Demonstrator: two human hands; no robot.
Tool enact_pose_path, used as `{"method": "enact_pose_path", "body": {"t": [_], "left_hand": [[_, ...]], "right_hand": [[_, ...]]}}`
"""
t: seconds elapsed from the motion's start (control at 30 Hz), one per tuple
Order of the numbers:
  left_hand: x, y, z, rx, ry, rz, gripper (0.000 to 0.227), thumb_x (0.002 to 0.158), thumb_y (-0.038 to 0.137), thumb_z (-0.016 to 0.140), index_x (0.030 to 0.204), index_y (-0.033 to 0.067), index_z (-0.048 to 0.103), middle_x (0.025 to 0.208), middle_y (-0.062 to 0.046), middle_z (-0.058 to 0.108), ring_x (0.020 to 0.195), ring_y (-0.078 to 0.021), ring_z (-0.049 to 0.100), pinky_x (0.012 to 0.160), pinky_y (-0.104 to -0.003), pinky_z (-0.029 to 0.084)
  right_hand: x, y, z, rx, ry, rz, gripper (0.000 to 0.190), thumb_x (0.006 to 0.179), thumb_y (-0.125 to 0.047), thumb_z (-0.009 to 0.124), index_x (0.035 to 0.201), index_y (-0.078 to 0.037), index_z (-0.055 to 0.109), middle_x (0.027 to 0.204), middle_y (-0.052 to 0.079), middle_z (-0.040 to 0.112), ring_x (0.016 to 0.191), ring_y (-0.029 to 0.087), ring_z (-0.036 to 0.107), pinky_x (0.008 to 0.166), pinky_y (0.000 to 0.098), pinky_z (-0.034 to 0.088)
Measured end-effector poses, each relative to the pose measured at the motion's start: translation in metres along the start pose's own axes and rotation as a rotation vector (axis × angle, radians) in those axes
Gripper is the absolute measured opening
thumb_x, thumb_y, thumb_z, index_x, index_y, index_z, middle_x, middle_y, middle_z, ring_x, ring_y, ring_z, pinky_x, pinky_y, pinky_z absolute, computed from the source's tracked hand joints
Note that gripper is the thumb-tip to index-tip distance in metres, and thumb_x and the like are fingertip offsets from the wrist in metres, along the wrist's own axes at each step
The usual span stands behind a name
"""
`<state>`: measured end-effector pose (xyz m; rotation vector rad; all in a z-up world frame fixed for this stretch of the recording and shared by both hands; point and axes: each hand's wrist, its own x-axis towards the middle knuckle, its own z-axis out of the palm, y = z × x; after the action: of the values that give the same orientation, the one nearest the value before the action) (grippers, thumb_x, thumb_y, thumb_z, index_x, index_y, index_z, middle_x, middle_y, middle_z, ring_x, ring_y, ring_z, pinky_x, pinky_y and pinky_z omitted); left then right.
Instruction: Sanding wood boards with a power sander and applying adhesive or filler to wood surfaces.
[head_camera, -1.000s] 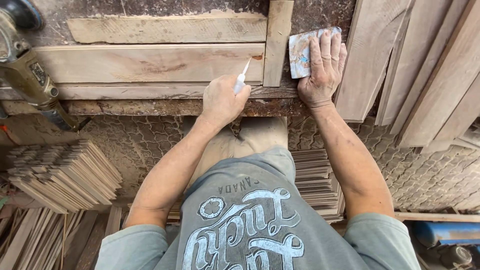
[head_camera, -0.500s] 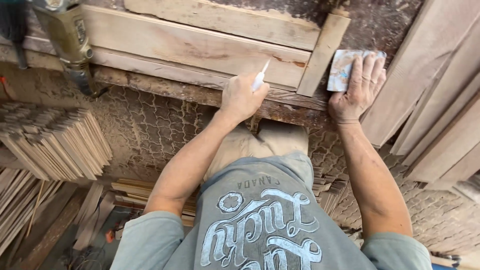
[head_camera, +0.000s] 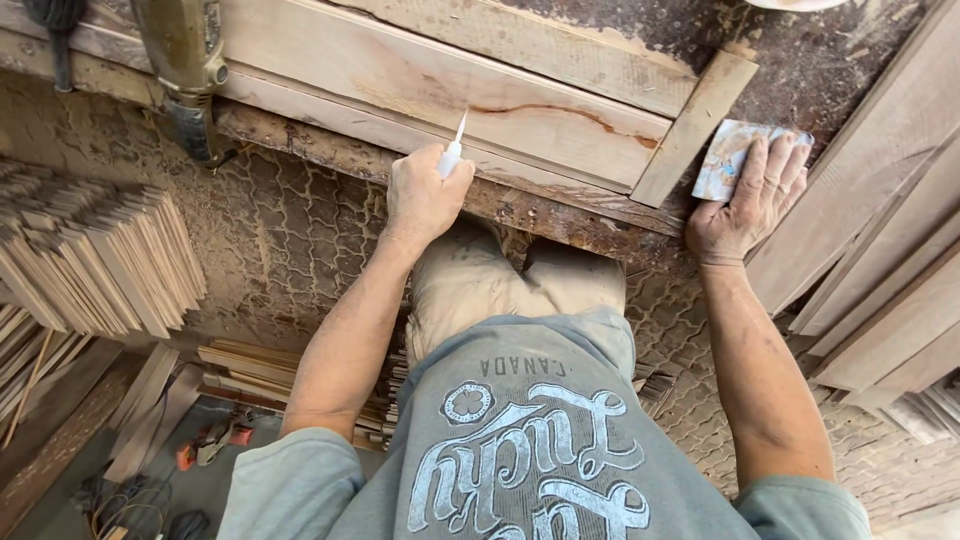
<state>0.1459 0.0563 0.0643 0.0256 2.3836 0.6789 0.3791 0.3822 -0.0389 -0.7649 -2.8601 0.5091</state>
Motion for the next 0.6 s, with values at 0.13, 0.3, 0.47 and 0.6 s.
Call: {"method": "enact_pose_path", "body": {"t": [0.13,0.3,0.47,0.6], "left_hand": [[0.007,-0.005,-0.014,0.008,-0.009,-0.071,0.033,0.088,0.031,0.065,0.065,0.0090,0.054,0.054,-0.004,0.053,0.046,-0.0198,0.045,0.043,-0.038,0.039],[0.022,-0.022,-0.015,0.004,-0.001,-0.085,0.027,0.091,0.027,0.062,0.070,0.0126,0.053,0.058,0.001,0.050,0.048,-0.0145,0.043,0.042,-0.033,0.036],[0.019,-0.023,-0.009,0.000,-0.005,-0.041,0.032,0.094,0.029,0.064,0.068,0.0141,0.052,0.057,0.003,0.049,0.047,-0.0126,0.043,0.041,-0.030,0.038],[0.025,-0.031,-0.011,-0.020,0.033,-0.013,0.029,0.096,0.025,0.063,0.072,0.0134,0.052,0.061,0.004,0.048,0.049,-0.0114,0.043,0.042,-0.029,0.039]], "right_hand": [[0.000,-0.001,0.000,-0.001,-0.005,0.015,0.052,0.103,-0.012,0.059,0.154,0.001,0.057,0.162,0.023,0.037,0.152,0.041,0.027,0.126,0.0562,0.018],[-0.003,0.004,0.004,-0.016,-0.006,0.027,0.050,0.106,-0.012,0.060,0.154,0.000,0.055,0.162,0.023,0.037,0.152,0.040,0.026,0.126,0.0569,0.017],[-0.003,0.003,0.003,-0.019,-0.013,0.033,0.053,0.104,-0.012,0.060,0.156,-0.002,0.054,0.163,0.022,0.036,0.153,0.041,0.026,0.127,0.0569,0.016],[0.001,-0.001,0.001,-0.022,0.021,0.011,0.053,0.101,-0.009,0.061,0.153,0.000,0.058,0.161,0.022,0.039,0.151,0.042,0.029,0.125,0.0566,0.019]]}}
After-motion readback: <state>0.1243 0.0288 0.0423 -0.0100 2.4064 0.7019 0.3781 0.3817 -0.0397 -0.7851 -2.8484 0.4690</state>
